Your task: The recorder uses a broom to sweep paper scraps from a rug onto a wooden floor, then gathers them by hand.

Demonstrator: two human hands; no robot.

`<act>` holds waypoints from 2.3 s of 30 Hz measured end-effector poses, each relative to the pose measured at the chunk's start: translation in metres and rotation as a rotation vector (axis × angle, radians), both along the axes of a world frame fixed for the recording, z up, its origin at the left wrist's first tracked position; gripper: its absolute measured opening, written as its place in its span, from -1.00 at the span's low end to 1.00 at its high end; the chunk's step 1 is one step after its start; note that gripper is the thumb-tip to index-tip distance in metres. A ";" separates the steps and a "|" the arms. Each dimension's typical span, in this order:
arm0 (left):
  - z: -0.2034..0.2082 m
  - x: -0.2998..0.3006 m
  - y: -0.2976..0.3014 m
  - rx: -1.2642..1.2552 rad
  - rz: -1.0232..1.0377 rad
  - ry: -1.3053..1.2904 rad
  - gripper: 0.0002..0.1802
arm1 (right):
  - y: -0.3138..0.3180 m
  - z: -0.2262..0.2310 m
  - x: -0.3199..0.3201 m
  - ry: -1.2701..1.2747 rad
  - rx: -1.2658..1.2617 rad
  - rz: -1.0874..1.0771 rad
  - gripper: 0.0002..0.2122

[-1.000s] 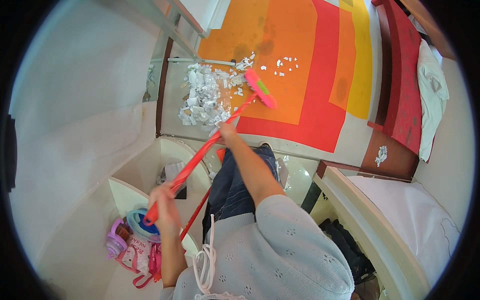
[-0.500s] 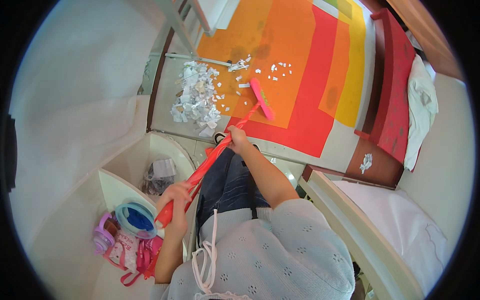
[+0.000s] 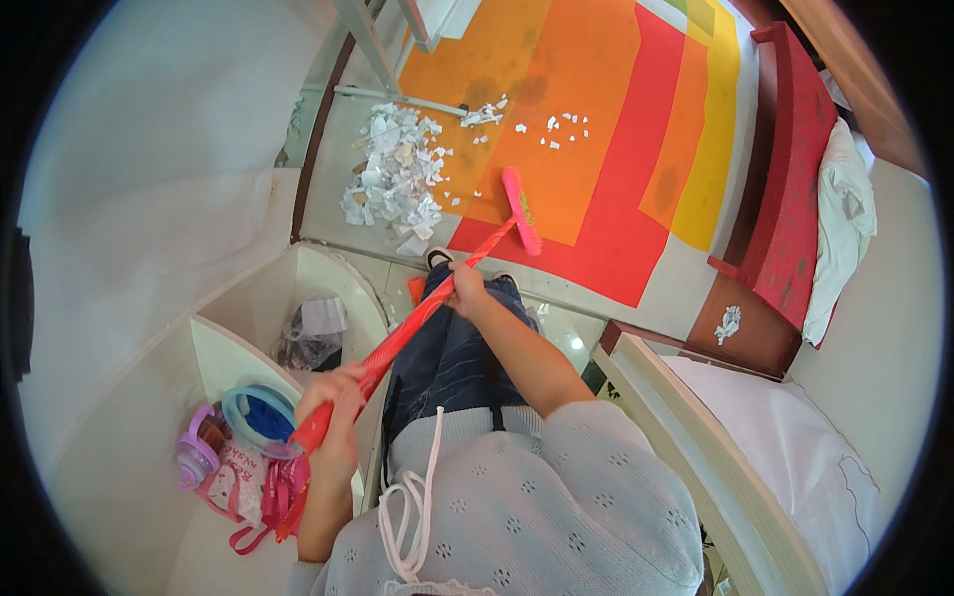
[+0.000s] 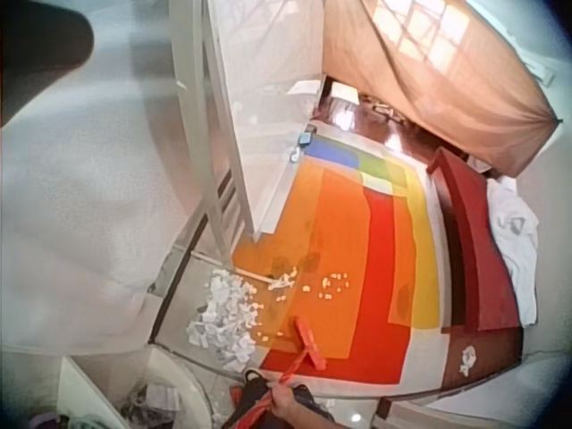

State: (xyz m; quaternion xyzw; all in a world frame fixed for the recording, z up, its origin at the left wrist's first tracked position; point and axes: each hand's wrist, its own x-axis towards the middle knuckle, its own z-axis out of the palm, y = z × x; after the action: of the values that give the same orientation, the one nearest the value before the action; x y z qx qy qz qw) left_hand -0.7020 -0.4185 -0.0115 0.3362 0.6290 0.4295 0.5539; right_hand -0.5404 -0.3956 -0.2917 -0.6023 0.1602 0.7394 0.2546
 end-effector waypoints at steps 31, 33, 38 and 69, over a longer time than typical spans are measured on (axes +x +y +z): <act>0.016 -0.062 0.132 0.309 -0.334 -0.158 -0.74 | 0.074 -0.005 -0.128 0.476 0.257 -0.606 -0.85; 0.012 -0.062 0.139 0.313 -0.390 -0.163 -0.74 | 0.078 -0.007 -0.125 0.467 0.230 -0.610 -0.82; 0.022 -0.070 0.150 0.358 -0.491 -0.131 -0.76 | 0.095 0.016 -0.143 0.506 0.192 -0.574 -0.76; 0.077 -0.069 0.094 0.513 -0.196 -0.102 -0.76 | 0.046 0.080 -0.107 0.581 0.101 -0.323 -0.81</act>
State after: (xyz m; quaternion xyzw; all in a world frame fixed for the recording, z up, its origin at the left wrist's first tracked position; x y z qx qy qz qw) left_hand -0.7708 -0.3241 0.0650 0.5025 0.4355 0.5355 0.5206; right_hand -0.6476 -0.3497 -0.2120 -0.3197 0.2825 0.8374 0.3415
